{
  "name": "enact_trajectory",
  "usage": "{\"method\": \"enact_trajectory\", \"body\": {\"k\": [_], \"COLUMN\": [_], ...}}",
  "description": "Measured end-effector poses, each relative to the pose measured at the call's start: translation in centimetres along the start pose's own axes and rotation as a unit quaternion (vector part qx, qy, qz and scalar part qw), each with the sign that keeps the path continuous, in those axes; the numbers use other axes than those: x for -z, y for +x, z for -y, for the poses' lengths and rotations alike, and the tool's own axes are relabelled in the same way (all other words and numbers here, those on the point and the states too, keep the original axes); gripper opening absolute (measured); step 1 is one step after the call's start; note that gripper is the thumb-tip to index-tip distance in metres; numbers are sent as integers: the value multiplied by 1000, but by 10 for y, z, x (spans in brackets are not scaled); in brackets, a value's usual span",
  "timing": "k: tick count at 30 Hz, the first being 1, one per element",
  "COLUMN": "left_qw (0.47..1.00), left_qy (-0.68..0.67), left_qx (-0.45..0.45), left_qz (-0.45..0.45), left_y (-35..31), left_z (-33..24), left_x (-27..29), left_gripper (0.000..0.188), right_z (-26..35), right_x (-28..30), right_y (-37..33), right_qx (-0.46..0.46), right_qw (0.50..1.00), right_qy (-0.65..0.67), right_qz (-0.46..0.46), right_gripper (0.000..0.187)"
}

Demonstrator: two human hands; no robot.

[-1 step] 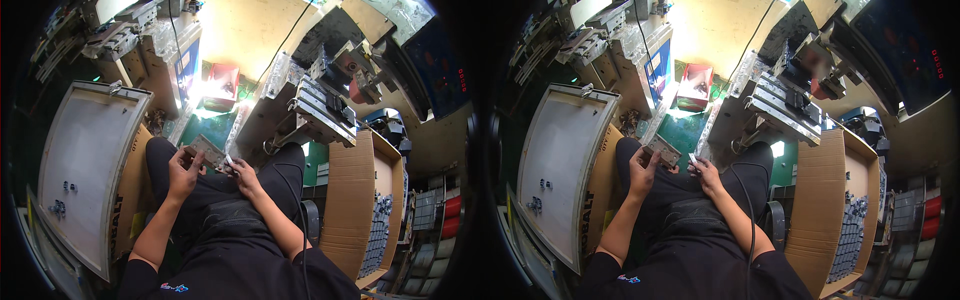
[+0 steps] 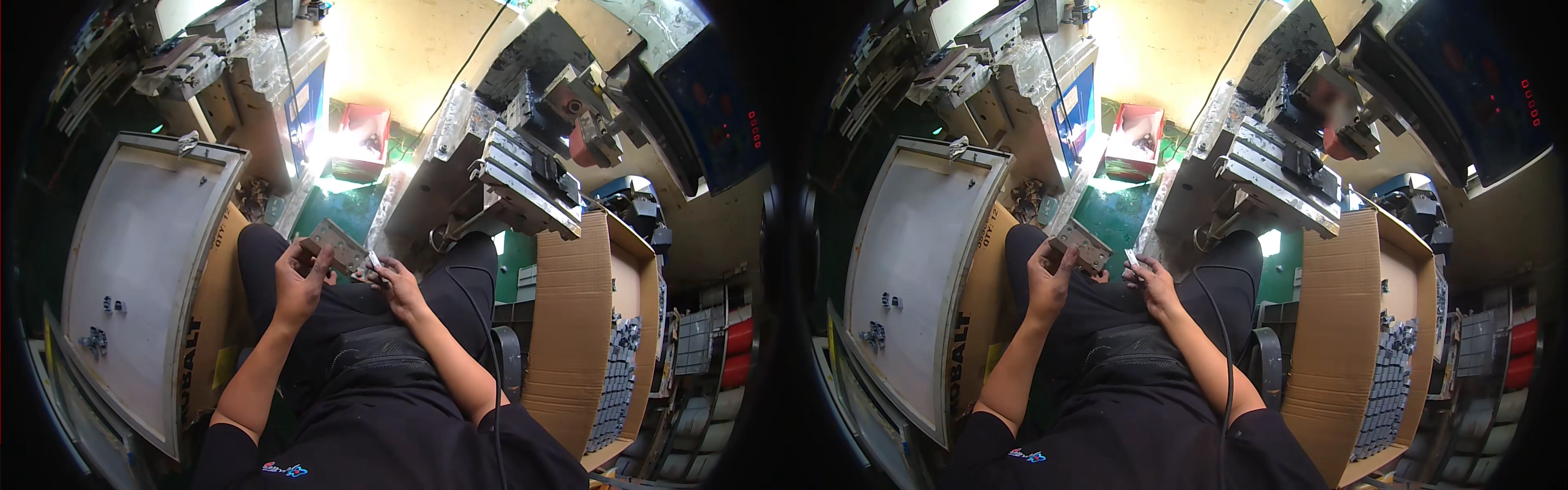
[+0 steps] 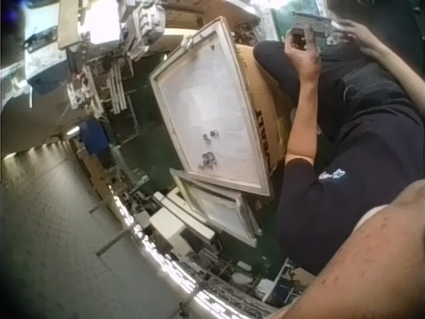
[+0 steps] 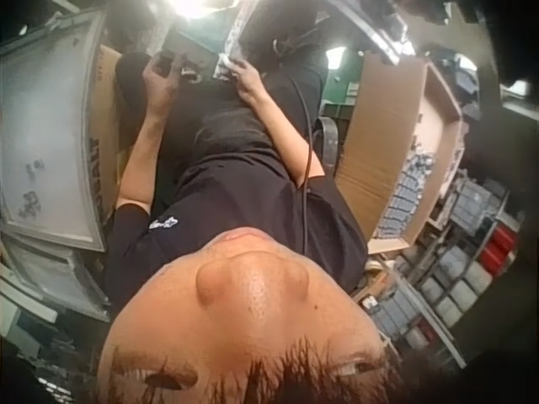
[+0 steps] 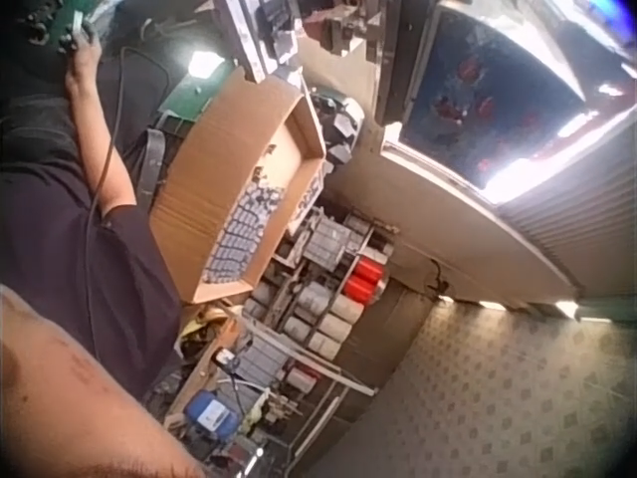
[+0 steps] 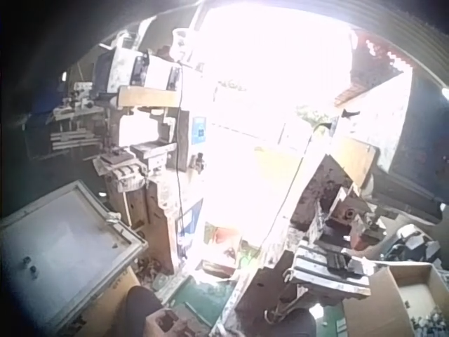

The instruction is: Inspecting and assembling metal printing plates before mounting them onto a printing machine.

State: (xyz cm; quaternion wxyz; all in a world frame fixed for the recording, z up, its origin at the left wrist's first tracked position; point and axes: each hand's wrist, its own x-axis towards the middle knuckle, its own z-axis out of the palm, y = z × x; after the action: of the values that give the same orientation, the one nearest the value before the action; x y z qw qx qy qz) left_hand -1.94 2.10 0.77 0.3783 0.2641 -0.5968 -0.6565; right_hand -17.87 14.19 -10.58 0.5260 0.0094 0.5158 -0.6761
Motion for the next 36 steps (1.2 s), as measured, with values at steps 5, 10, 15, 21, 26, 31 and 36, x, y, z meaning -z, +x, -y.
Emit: {"method": "enact_trajectory", "body": {"k": [5, 10, 15, 21, 26, 31, 36], "left_qw": [1000, 1000, 1000, 1000, 1000, 1000, 1000], "left_qy": [8, 8, -7, 4, 5, -2, -9], "left_qx": [-2, -6, -3, -4, -4, -3, 1], "left_qz": [3, 2, 3, 1, -2, -3, -1], "left_y": [0, -1, -2, -1, -1, 0, -1], "left_z": [0, 4, 0, 1, 1, 2, 2], "left_x": [0, 2, 0, 1, 1, 0, 0], "left_gripper": [18, 18, 18, 19, 19, 19, 20], "right_z": [-2, 0, 8, 5, 2, 6, 9], "right_x": [3, 1, -7, -16, -8, -12, -16], "right_y": [1, -2, -11, -11, -7, -11, -15], "right_qx": [35, 36, 53, 168, 238, 261, 258], "right_qw": [999, 998, 998, 985, 967, 958, 943], "right_qy": [19, 45, 33, -29, -86, -106, -173], "right_qz": [-26, -9, 5, 12, -22, -52, -119], "right_gripper": [32, 32, 42, 47, 36, 21, 21]}}
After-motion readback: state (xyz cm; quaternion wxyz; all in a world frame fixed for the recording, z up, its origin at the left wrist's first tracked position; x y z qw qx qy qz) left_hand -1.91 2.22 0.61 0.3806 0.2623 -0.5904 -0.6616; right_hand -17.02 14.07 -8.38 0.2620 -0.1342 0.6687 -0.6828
